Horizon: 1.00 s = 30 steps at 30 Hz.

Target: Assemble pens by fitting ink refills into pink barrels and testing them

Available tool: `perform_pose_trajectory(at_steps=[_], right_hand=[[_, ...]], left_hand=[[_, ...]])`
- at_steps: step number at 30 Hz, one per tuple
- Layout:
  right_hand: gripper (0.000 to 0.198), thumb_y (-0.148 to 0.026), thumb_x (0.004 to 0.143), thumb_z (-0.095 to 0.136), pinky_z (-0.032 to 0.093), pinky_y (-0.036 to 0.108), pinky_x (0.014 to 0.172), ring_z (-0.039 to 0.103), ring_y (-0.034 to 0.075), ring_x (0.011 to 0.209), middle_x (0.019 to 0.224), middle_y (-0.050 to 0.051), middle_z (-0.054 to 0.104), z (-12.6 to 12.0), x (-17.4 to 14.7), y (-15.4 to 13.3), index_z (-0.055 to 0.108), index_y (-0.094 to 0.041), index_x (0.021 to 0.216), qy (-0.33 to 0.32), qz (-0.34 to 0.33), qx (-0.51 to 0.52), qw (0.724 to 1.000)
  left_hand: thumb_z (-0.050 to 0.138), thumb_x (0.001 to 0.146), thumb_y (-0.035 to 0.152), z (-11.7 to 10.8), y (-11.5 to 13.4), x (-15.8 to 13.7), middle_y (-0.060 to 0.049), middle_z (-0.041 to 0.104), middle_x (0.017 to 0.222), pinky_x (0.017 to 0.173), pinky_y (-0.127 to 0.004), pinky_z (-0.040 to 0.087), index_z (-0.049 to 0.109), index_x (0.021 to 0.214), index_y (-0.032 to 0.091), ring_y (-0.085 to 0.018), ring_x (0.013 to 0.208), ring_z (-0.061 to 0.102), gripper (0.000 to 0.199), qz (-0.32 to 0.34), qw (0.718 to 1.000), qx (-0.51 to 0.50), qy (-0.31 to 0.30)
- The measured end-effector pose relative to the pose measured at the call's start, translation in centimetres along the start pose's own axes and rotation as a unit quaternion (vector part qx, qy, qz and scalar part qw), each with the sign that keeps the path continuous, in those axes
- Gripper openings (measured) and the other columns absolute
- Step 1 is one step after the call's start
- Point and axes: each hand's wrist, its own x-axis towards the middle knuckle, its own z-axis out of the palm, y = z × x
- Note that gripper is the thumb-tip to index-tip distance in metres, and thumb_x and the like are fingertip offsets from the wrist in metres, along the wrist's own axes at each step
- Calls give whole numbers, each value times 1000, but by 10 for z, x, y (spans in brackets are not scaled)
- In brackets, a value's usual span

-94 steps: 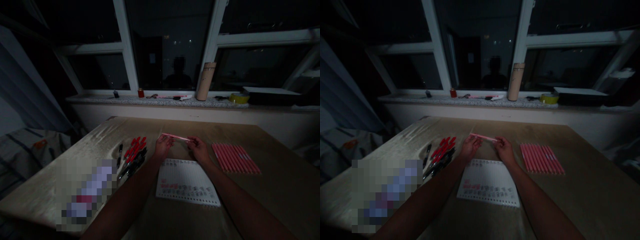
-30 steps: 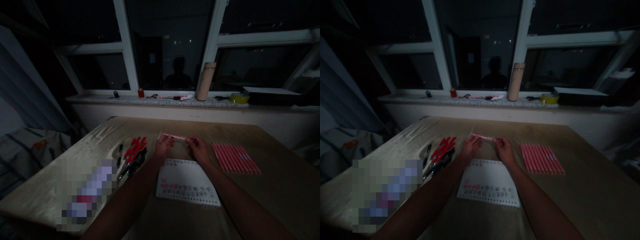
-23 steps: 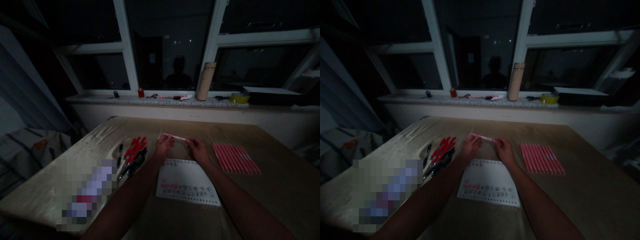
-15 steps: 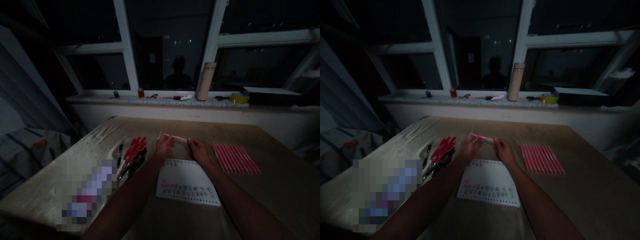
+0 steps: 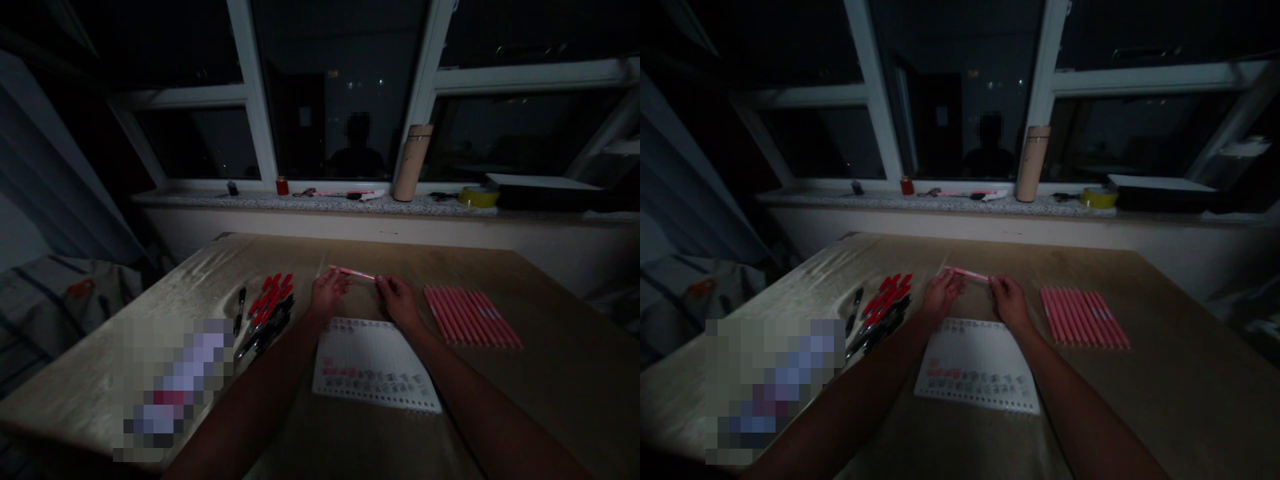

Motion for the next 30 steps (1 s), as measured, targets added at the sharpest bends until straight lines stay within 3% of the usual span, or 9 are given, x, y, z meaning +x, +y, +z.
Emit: perform_pose_trajectory(at_steps=[8,14,20,25,30], right_hand=[[42,-60,76,52,38,25,52,50,15,55,58,0,56,1,0,1,59,-19,77,1,4,4,1000],[49,-63,80,43,34,24,47,46,15,50,51,0,51,-2,1,1,53,-20,59,-5,19,-32,999],[51,-64,79,44,30,24,43,39,12,42,46,-2,45,0,0,0,51,-19,56,-22,56,20,998],[41,-59,71,58,34,22,45,45,12,48,56,-1,55,3,0,0,58,-18,72,-10,50,79,996],[40,-55,69,63,36,22,50,49,13,56,61,0,56,3,0,2,62,-16,79,-17,24,40,999]], left_hand=[[67,73,41,-4,-1,1,-8,68,84,54,-22,45,62,87,13,-12,62,63,32,16,999,-20,28],[66,73,40,-4,0,1,-10,68,94,54,-22,46,63,90,12,-12,63,63,33,8,1000,-8,-2],[64,75,38,-5,-2,2,-12,67,96,54,-23,45,63,91,12,-13,64,63,31,9,1000,-9,-8],[65,74,38,-4,0,2,-11,67,94,53,-23,44,62,90,12,-12,62,62,30,18,1000,-20,14],[66,73,38,-4,1,1,-10,67,90,53,-23,43,62,89,12,-12,60,62,31,19,999,-25,23]])
